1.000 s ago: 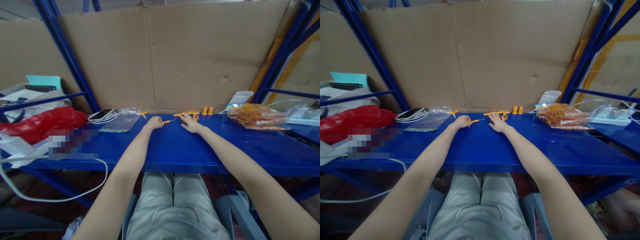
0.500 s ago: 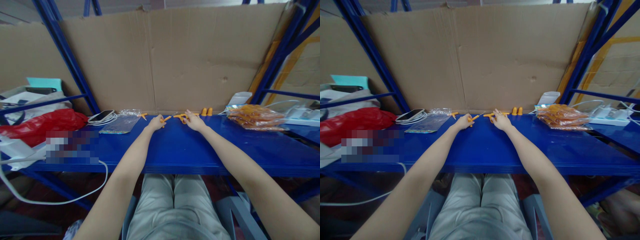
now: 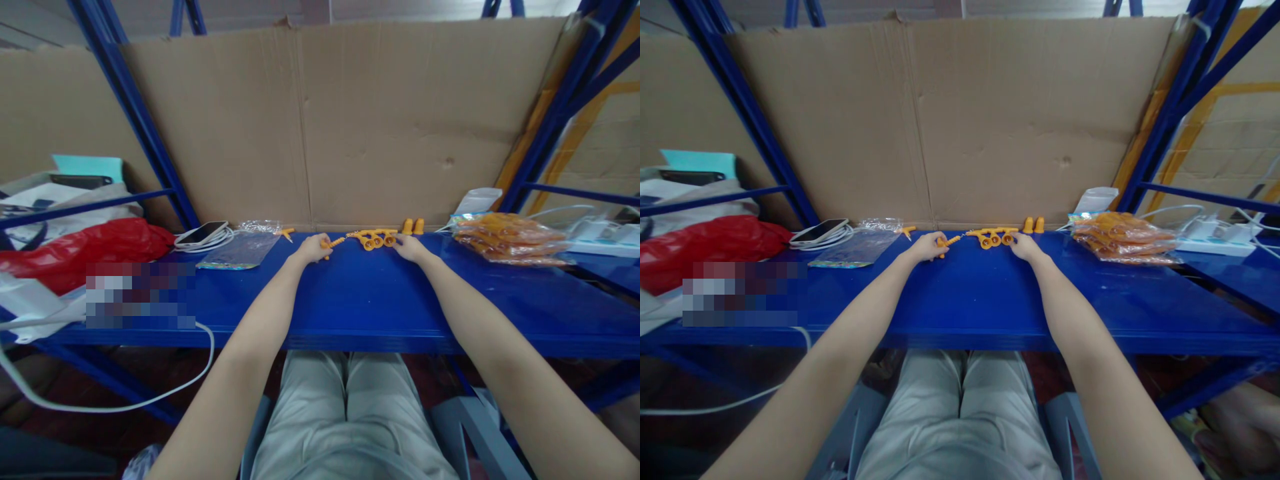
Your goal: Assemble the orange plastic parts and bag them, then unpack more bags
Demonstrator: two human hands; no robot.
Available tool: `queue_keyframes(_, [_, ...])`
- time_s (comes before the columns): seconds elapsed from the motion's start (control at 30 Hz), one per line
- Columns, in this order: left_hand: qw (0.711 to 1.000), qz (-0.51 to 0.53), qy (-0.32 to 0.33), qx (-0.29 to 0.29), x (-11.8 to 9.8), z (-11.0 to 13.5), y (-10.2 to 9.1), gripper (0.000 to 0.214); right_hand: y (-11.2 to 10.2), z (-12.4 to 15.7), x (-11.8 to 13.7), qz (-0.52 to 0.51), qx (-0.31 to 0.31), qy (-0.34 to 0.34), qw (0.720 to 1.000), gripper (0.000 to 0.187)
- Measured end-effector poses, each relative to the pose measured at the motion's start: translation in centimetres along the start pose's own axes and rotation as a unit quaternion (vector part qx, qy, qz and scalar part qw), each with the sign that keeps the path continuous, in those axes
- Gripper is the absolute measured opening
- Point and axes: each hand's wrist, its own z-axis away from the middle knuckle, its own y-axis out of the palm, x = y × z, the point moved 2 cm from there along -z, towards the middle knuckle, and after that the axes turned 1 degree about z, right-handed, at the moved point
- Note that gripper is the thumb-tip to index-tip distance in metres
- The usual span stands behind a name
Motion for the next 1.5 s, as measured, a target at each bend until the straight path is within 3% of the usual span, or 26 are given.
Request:
queue_keyframes(0.17, [0.999,0.038,-0.01,0.017,-0.2,0.2,-0.1,0.02,0.3,0.3,1.3,0.022,0.021,-0.002,1.0,0.049])
queue_keyframes(0.33, [0.999,0.035,-0.021,0.017,-0.3,0.2,0.0,0.024,0.2,0.3,1.2,0.002,0.029,0.012,0.999,0.048])
queue_keyframes(0.63, [0.999,0.03,-0.019,0.021,0.0,0.0,0.0,0.029,-1.6,0.8,-2.3,0.005,-0.068,0.188,0.98,0.048])
queue_keyframes(0.77, [0.999,0.027,-0.017,0.027,-0.1,0.1,-0.1,0.03,-1.8,0.7,-3.7,0.017,-0.101,0.195,0.975,0.05])
queue_keyframes(0.97, [0.999,0.017,-0.014,0.032,0.1,0.0,0.2,0.031,-2.0,0.0,-4.4,0.038,-0.088,0.21,0.973,0.059])
queue_keyframes(1.27, [0.999,0.027,-0.01,0.031,0.6,-0.5,0.5,0.03,-0.9,-2.8,-5.7,0.079,-0.113,0.145,0.98,0.067])
queue_keyframes(1.5, [0.998,0.04,-0.018,0.034,0.4,-0.4,0.5,0.031,-0.7,-5.0,-6.4,0.127,-0.071,0.154,0.977,0.059])
